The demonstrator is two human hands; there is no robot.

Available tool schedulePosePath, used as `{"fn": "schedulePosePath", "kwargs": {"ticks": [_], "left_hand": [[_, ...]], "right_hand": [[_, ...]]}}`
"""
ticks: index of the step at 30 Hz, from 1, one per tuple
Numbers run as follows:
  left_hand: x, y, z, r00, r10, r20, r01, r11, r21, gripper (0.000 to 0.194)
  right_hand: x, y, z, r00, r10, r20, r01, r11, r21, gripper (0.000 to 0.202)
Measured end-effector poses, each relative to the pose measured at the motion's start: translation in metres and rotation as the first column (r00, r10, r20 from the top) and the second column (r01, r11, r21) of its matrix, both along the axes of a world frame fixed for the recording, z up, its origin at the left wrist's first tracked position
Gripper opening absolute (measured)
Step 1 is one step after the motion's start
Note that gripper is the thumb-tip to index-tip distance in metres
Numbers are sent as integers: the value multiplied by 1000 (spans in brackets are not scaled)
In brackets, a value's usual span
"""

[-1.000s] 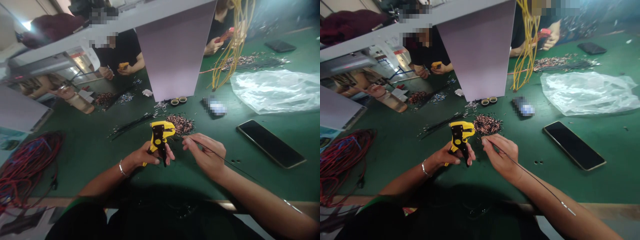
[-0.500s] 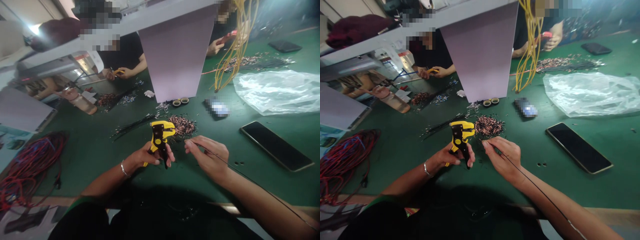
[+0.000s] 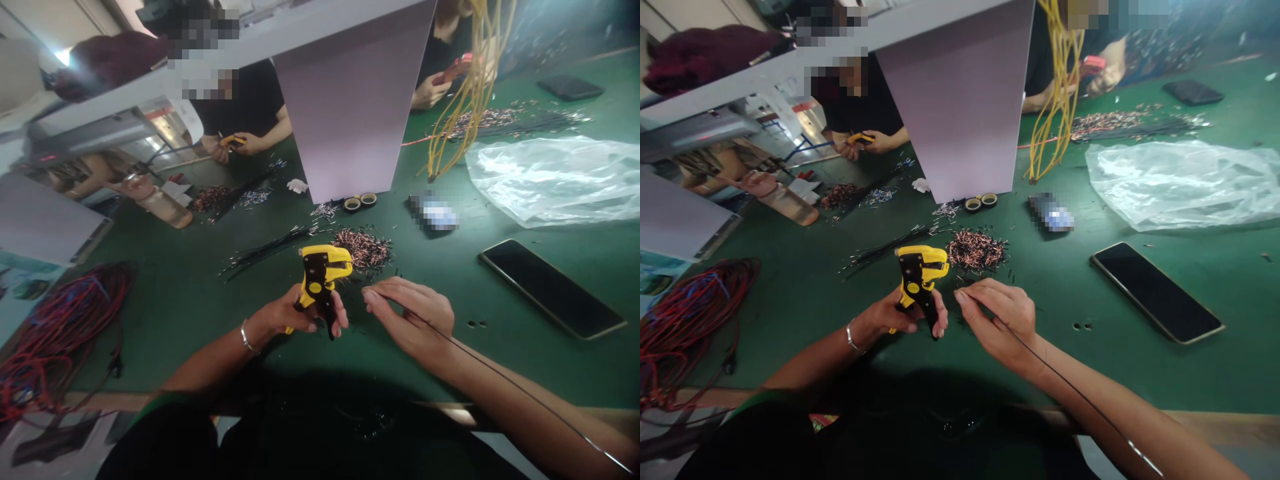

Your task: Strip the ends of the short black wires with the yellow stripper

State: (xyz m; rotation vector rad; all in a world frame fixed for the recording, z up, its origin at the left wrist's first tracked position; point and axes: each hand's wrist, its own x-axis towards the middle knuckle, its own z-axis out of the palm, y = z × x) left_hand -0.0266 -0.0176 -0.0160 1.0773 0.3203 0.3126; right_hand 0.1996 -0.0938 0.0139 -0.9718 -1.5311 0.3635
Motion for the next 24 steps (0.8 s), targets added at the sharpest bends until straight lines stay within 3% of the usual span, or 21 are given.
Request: {"fn": "schedulePosePath", "kwargs": {"ticks": [7,24], "left_hand": [[-2,0,-3,999,-35,7,35,999,21,47],[-1,-1,-6,999,-24,24,24,1000,16,47]], "right_hand": [[-2,-1,2,999,43,29,-45,995,89,18],[0,0,-2,997,-8,71,1,995,98,15]]}}
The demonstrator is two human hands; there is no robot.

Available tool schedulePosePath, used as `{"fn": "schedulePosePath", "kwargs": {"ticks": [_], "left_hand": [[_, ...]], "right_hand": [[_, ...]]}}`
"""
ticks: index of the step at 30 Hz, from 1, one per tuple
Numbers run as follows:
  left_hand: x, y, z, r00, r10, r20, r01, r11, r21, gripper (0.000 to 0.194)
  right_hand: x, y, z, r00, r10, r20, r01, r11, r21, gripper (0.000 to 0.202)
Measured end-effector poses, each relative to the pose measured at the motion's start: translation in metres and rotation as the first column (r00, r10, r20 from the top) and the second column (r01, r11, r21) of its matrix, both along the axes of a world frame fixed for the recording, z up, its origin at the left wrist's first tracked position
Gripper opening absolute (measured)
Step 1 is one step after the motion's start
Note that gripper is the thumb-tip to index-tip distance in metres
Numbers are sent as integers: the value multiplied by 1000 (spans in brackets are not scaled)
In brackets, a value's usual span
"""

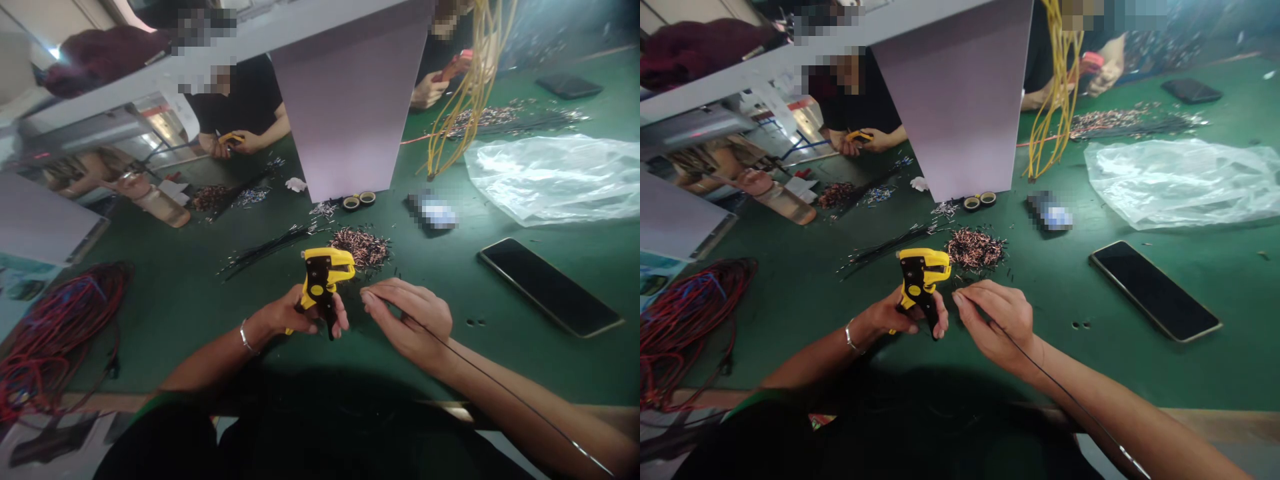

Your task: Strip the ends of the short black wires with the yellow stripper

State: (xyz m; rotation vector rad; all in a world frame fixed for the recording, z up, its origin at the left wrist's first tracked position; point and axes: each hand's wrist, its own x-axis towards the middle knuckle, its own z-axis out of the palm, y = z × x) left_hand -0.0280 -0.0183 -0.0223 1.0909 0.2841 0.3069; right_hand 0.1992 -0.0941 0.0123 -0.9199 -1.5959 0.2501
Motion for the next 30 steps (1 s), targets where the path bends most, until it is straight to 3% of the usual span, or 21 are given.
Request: {"fn": "schedulePosePath", "kwargs": {"ticks": [17,30], "left_hand": [[2,1,0,1000,14,-5,-14,999,-34,47],[3,0,3,1000,15,-9,-16,998,-69,47]], "right_hand": [[1,4,-3,994,-105,-1,105,994,-29,14],[0,2,-5,999,-40,-14,40,999,-8,12]]}}
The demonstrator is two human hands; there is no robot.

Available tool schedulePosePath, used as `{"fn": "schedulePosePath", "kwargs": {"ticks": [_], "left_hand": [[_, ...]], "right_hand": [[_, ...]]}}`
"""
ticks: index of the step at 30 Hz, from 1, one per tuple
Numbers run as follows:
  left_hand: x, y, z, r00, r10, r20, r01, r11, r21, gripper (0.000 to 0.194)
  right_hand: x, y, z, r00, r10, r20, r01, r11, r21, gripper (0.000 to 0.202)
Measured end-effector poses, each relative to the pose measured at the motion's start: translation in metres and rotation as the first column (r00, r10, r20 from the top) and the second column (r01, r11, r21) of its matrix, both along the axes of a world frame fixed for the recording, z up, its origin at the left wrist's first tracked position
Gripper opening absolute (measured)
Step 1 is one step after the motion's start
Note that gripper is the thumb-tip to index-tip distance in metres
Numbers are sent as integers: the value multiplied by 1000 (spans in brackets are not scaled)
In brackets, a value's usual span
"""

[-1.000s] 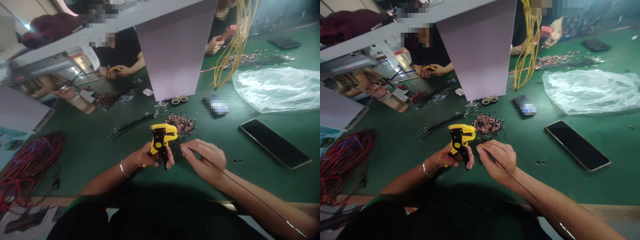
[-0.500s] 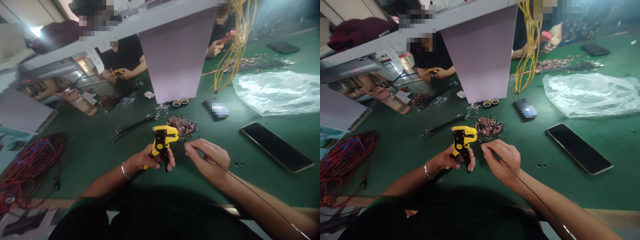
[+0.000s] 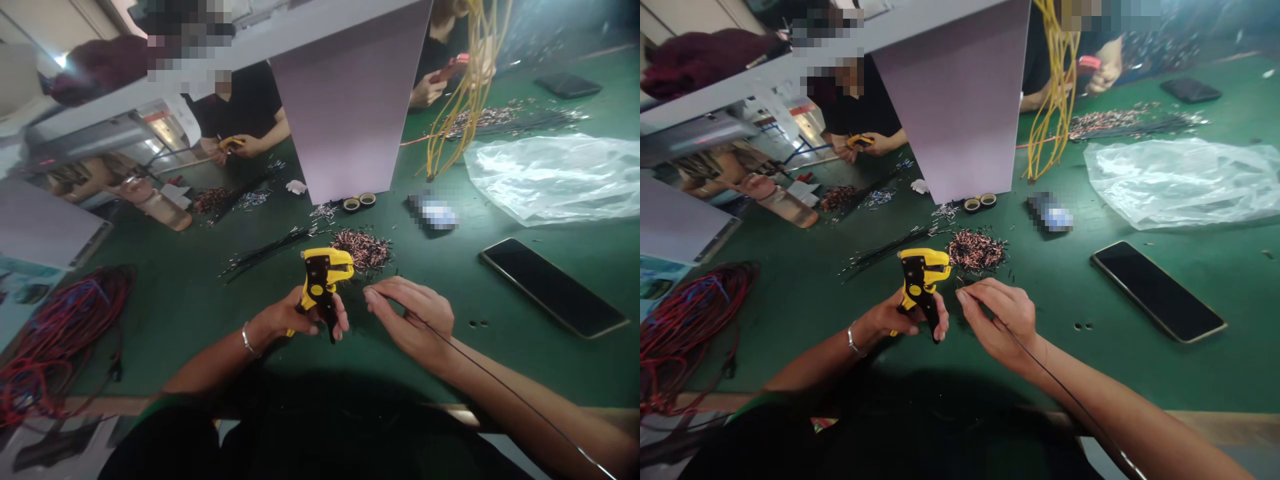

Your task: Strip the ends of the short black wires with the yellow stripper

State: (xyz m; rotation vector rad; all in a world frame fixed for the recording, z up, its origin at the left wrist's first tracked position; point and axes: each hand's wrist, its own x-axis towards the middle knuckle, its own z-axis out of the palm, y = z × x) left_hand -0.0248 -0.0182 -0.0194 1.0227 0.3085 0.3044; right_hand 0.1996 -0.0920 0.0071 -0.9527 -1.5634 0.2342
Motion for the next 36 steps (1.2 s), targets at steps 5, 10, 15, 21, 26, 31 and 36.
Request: {"fn": "schedulePosePath", "kwargs": {"ticks": [5,10,15,21,26,31,36], "left_hand": [[-1,0,-2,1000,-20,12,20,999,28,47],[-1,0,-2,1000,-24,13,23,998,51,47],[-2,-1,1,999,-34,-17,35,998,60,45],[-1,0,1,1000,2,-25,-1,999,32,46],[1,-2,0,997,72,-25,-72,997,-16,47],[3,-3,1,990,138,-15,-138,990,-13,47],[5,-6,8,992,117,-38,-114,991,70,42]], "right_hand": [[-1,-1,-1,1000,15,16,-15,1000,9,12],[-2,-1,1,999,-3,34,3,1000,11,13],[-2,-2,2,999,-22,35,22,1000,-15,14],[1,1,1,996,-83,15,84,992,-93,15],[4,3,1,993,-112,-39,107,988,-115,16],[1,4,-2,999,-51,-2,51,996,-78,15],[-1,3,-5,999,-29,32,30,999,-32,15]]}}
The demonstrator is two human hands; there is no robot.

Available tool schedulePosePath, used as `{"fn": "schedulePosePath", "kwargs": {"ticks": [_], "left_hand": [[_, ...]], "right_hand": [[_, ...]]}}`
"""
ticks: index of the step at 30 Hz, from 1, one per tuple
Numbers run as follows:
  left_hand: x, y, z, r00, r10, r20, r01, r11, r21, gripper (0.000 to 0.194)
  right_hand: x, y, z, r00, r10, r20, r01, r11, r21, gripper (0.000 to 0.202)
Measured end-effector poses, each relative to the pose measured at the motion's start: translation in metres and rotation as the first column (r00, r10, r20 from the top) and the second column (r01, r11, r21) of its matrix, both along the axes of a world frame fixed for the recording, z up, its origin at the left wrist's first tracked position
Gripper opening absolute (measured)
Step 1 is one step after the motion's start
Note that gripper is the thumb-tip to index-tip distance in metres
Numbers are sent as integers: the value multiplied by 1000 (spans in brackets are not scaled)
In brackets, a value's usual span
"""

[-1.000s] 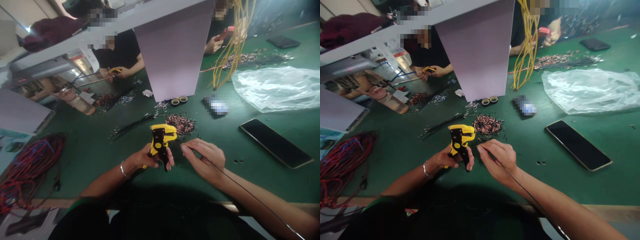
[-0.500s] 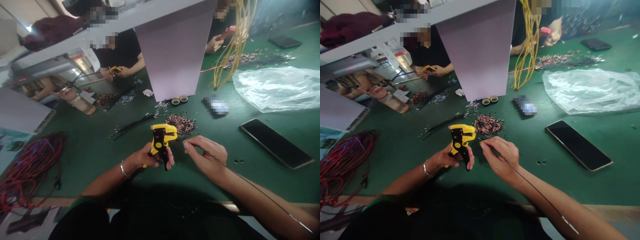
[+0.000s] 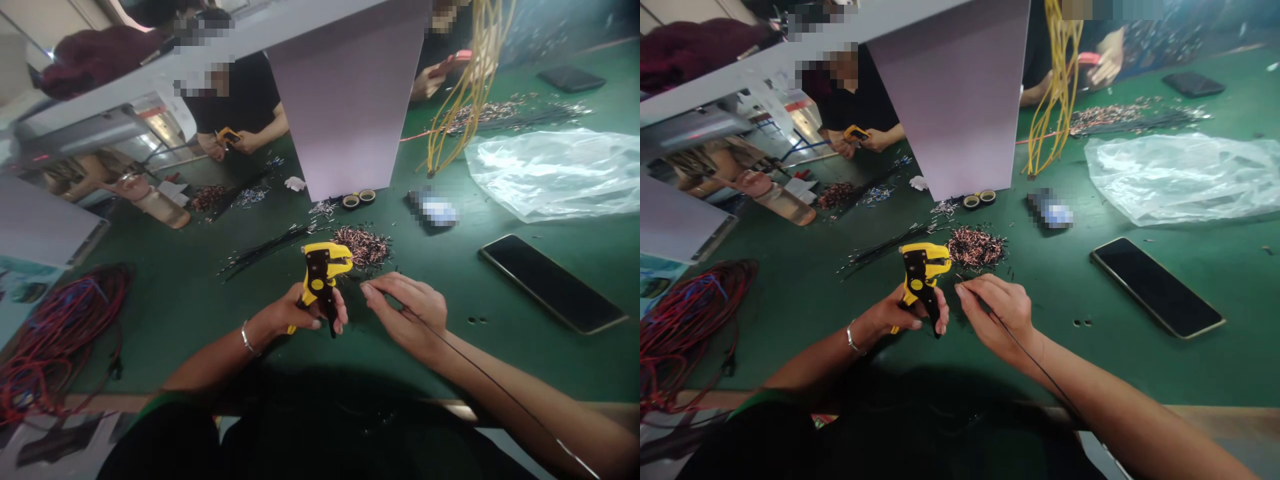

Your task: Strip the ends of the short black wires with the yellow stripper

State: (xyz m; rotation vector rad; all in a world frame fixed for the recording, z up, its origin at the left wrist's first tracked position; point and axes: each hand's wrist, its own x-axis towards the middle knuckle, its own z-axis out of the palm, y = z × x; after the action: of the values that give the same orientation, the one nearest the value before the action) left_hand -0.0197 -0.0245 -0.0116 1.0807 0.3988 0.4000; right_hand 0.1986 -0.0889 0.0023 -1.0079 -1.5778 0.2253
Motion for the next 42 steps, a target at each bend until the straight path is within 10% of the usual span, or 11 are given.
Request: {"fn": "schedulePosePath", "kwargs": {"ticks": [17,28,42], "left_hand": [[8,-8,4,994,-25,-107,48,975,217,24],[8,-9,5,982,97,-161,3,849,528,27],[6,-16,-4,947,234,-222,-63,809,584,24]], "right_hand": [[-6,-6,-1,981,85,177,-109,985,131,15],[-8,-7,-6,973,62,220,-94,986,138,13],[-8,-8,-10,966,77,246,-101,991,86,18]]}}
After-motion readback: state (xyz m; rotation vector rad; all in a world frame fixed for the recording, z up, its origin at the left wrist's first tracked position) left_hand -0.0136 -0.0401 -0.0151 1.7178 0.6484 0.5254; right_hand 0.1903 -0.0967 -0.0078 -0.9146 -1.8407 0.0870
